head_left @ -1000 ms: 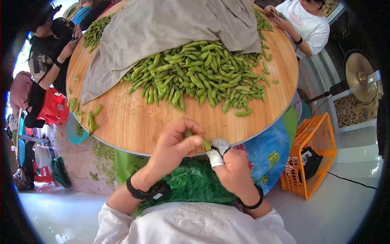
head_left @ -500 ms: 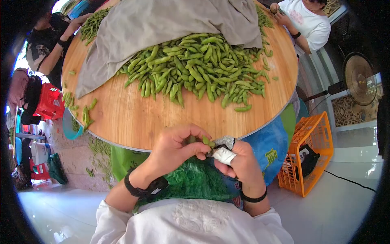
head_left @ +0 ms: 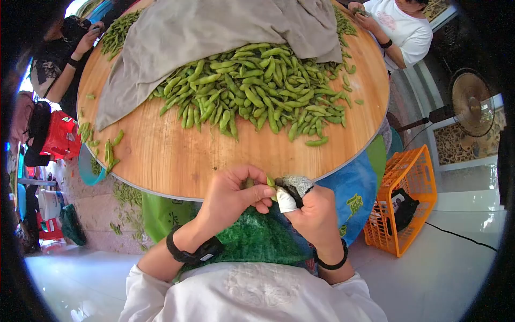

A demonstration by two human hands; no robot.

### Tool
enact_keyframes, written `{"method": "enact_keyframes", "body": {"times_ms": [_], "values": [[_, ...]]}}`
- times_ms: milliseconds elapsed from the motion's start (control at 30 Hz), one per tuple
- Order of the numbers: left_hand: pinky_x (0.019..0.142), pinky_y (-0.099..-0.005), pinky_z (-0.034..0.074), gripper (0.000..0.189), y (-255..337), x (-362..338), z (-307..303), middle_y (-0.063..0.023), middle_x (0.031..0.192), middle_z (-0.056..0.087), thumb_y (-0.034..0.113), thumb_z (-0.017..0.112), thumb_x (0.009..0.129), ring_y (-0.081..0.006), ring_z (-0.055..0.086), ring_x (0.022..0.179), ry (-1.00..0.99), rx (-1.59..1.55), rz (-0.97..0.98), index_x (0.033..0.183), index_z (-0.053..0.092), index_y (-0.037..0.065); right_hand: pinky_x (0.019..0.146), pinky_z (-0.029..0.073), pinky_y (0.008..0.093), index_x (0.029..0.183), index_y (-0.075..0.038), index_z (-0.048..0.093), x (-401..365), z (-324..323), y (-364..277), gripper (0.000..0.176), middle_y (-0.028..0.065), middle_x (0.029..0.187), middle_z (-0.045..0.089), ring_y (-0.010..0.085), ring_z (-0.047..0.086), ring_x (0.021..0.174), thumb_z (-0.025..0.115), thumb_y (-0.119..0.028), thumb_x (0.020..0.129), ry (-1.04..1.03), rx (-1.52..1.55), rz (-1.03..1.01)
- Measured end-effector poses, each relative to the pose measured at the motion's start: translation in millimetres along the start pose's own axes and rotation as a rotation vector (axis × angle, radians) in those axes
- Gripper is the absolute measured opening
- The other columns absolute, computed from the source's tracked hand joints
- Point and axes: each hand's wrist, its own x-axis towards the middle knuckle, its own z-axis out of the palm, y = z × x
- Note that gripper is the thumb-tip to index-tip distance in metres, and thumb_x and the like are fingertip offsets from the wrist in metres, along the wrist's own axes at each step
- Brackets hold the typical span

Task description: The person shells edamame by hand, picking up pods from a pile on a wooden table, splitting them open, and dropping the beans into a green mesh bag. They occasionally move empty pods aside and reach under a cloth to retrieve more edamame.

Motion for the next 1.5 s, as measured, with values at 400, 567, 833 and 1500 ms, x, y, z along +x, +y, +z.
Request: {"method": "enact_keyframes", "body": {"times_ms": [400,567,833,1500], "values": [[0.055,-0.0211,0.052,0.011,-3,-1,3,-0.0047,0.078,0.061,0.003,0.06,0.083,-0.0107,0.062,0.063,-0.001,0.029,0.0,0.093,0.057,-0.001,0.05,0.045,0.0363,0.08,-0.001,0.058,-5,6,8,0.01,0.016,0.064,0.057,0.0331,0.059,0.058,0.063,-0.008,0.075,0.021,0.259,0.296],[0.061,-0.0197,0.047,0.01,-2,5,1,-0.0013,0.081,0.058,0.003,0.062,0.082,-0.0066,0.055,0.067,-0.002,0.15,0.195,0.091,0.059,0.0,0.051,0.045,0.0359,0.08,-0.001,0.058,-7,14,9,0.009,0.0158,0.064,0.057,0.0323,0.058,0.057,0.063,-0.005,0.073,0.157,-0.012,0.018],[0.06,-0.0211,0.044,0.004,-5,4,-4,-0.0024,0.079,0.057,-0.002,0.061,0.08,-0.0081,0.051,0.066,-0.025,0.013,0.176,0.082,0.06,0.0,0.053,0.045,0.0275,0.087,-0.001,0.061,-3,10,16,0.014,0.0087,0.067,0.06,0.019,0.058,0.057,0.064,-0.003,0.073,-0.009,0.24,0.074],[0.061,-0.0175,0.044,0.017,3,5,3,0.0011,0.081,0.058,0.005,0.067,0.079,-0.0048,0.056,0.068,-0.093,0.206,0.073,0.093,0.058,0.002,0.052,0.045,0.0363,0.081,-0.002,0.059,-6,5,-5,0.006,0.015,0.065,0.059,0.0328,0.059,0.059,0.059,-0.006,0.077,0.089,0.114,0.178]]}}
